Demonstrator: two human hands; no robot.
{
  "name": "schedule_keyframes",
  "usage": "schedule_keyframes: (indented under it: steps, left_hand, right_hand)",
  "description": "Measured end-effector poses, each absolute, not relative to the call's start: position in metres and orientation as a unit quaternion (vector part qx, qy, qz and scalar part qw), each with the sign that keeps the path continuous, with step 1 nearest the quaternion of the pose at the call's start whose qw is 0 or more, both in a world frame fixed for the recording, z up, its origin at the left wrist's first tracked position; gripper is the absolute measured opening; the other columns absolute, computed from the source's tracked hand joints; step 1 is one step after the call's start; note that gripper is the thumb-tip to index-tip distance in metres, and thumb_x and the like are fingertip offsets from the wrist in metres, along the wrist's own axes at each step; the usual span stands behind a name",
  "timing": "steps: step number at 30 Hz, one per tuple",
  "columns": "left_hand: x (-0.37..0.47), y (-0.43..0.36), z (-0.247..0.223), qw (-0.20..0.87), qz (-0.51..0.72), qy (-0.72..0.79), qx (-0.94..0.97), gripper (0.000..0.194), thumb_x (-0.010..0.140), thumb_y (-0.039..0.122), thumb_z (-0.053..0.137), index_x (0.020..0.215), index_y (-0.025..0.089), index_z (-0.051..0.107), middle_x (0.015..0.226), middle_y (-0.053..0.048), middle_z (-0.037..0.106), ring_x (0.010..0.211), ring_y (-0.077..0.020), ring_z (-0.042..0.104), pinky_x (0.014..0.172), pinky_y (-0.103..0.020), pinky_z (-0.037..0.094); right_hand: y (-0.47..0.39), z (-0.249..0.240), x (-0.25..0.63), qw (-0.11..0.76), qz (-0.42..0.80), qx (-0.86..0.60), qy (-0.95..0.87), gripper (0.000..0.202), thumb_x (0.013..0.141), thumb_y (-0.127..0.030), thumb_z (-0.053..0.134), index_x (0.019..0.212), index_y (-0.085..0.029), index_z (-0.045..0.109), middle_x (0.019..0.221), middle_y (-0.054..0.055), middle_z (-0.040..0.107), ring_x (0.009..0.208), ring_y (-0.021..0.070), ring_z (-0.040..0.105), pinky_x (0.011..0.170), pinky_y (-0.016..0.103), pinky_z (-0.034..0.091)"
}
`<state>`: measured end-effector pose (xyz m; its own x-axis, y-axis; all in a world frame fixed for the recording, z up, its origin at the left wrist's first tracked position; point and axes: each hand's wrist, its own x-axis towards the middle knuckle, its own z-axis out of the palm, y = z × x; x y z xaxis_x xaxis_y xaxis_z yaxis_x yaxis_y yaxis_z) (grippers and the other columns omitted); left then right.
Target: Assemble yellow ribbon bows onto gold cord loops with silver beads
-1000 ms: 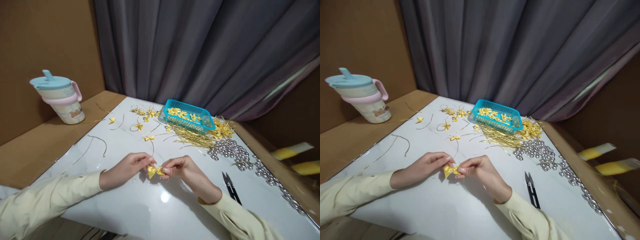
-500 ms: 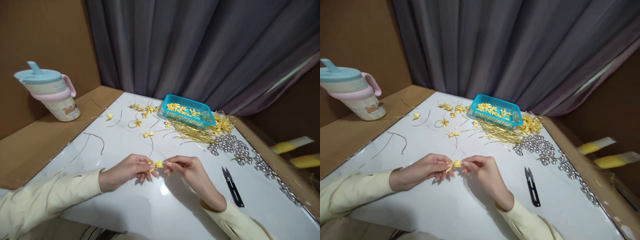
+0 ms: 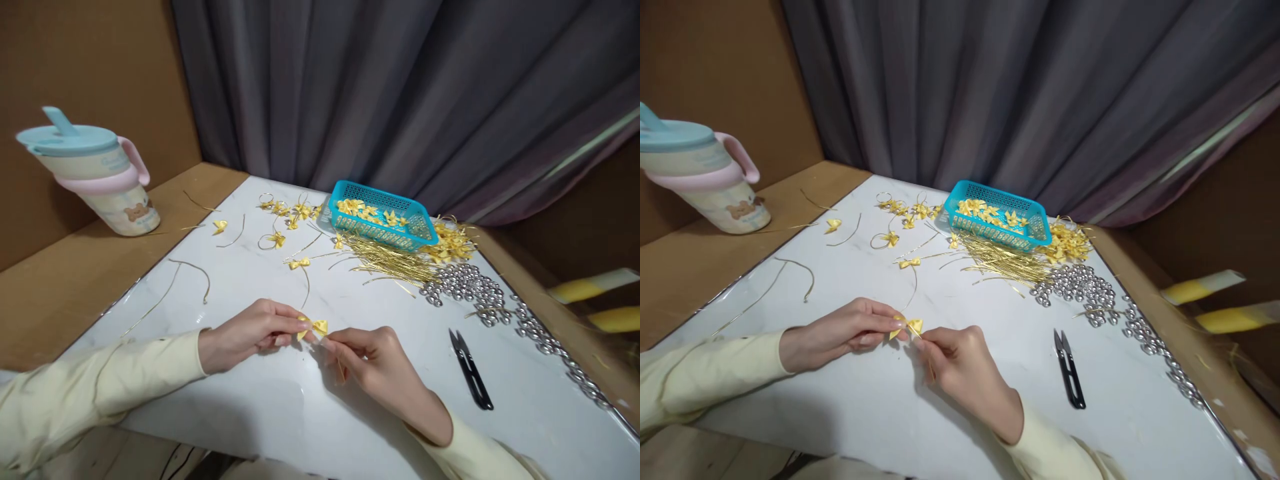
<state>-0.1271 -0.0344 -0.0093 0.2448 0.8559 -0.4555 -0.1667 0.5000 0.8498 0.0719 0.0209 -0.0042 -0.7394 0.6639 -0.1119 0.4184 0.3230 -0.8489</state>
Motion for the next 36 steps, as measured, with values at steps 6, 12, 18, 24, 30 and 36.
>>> schedule_keyframes:
  steps: [6, 12, 18, 24, 30, 36]
  left_hand:
    - [-0.1258, -0.0356, -0.0079, 0.700, 0.359, 0.513, 0.343, 0.029, 0.072, 0.038, 0.064, 0.077, 0.011, 0.070, 0.043, 0.008, 0.029, 0.044, -0.0055, 0.016, 0.044, -0.024, 0.009]
    - [-0.1255, -0.0338, -0.0073, 0.708, 0.364, 0.511, 0.324, 0.023, 0.074, 0.033, 0.063, 0.078, 0.011, 0.069, 0.042, 0.009, 0.026, 0.044, -0.0059, 0.016, 0.043, -0.022, 0.012]
    - [-0.1248, -0.0329, -0.0047, 0.701, 0.358, 0.514, 0.340, 0.026, 0.076, 0.035, 0.061, 0.078, 0.010, 0.069, 0.042, 0.009, 0.027, 0.043, -0.0056, 0.017, 0.042, -0.022, 0.011]
    - [-0.1248, -0.0336, -0.0040, 0.704, 0.353, 0.516, 0.337, 0.028, 0.074, 0.037, 0.062, 0.075, 0.010, 0.068, 0.042, 0.009, 0.026, 0.043, -0.0053, 0.016, 0.042, -0.023, 0.010]
    - [-0.1251, -0.0333, -0.0041, 0.714, 0.347, 0.507, 0.336, 0.029, 0.073, 0.039, 0.064, 0.075, 0.010, 0.067, 0.043, 0.009, 0.026, 0.044, -0.0054, 0.014, 0.044, -0.024, 0.007]
    - [-0.1259, -0.0339, -0.0062, 0.711, 0.344, 0.510, 0.340, 0.031, 0.072, 0.042, 0.064, 0.076, 0.011, 0.067, 0.045, 0.009, 0.026, 0.045, -0.0057, 0.014, 0.045, -0.025, 0.006]
  right_hand:
    - [0.0199, -0.0032, 0.0710, 0.117, 0.472, -0.335, -0.807, 0.034, 0.086, -0.029, 0.046, 0.059, -0.015, 0.060, 0.043, -0.001, 0.053, 0.039, 0.0082, 0.047, 0.046, 0.019, 0.038]
    - [0.0185, -0.0038, 0.0708, 0.115, 0.476, -0.340, -0.803, 0.034, 0.086, -0.029, 0.045, 0.058, -0.015, 0.059, 0.043, 0.000, 0.055, 0.038, 0.0085, 0.048, 0.045, 0.020, 0.037]
    - [0.0172, -0.0044, 0.0709, 0.120, 0.477, -0.341, -0.801, 0.032, 0.087, -0.028, 0.044, 0.065, -0.014, 0.063, 0.043, 0.000, 0.055, 0.038, 0.0088, 0.049, 0.045, 0.019, 0.038]
    - [0.0169, -0.0039, 0.0711, 0.113, 0.476, -0.339, -0.804, 0.034, 0.088, -0.029, 0.044, 0.061, -0.015, 0.060, 0.044, 0.001, 0.057, 0.039, 0.0096, 0.050, 0.045, 0.020, 0.038]
    - [0.0171, -0.0051, 0.0708, 0.101, 0.486, -0.340, -0.799, 0.035, 0.088, -0.031, 0.043, 0.060, -0.016, 0.058, 0.040, -0.001, 0.054, 0.036, 0.0092, 0.049, 0.044, 0.020, 0.038]
    - [0.0162, -0.0038, 0.0707, 0.096, 0.503, -0.349, -0.785, 0.036, 0.087, -0.033, 0.045, 0.057, -0.016, 0.055, 0.037, -0.003, 0.050, 0.033, 0.0085, 0.047, 0.042, 0.019, 0.036]
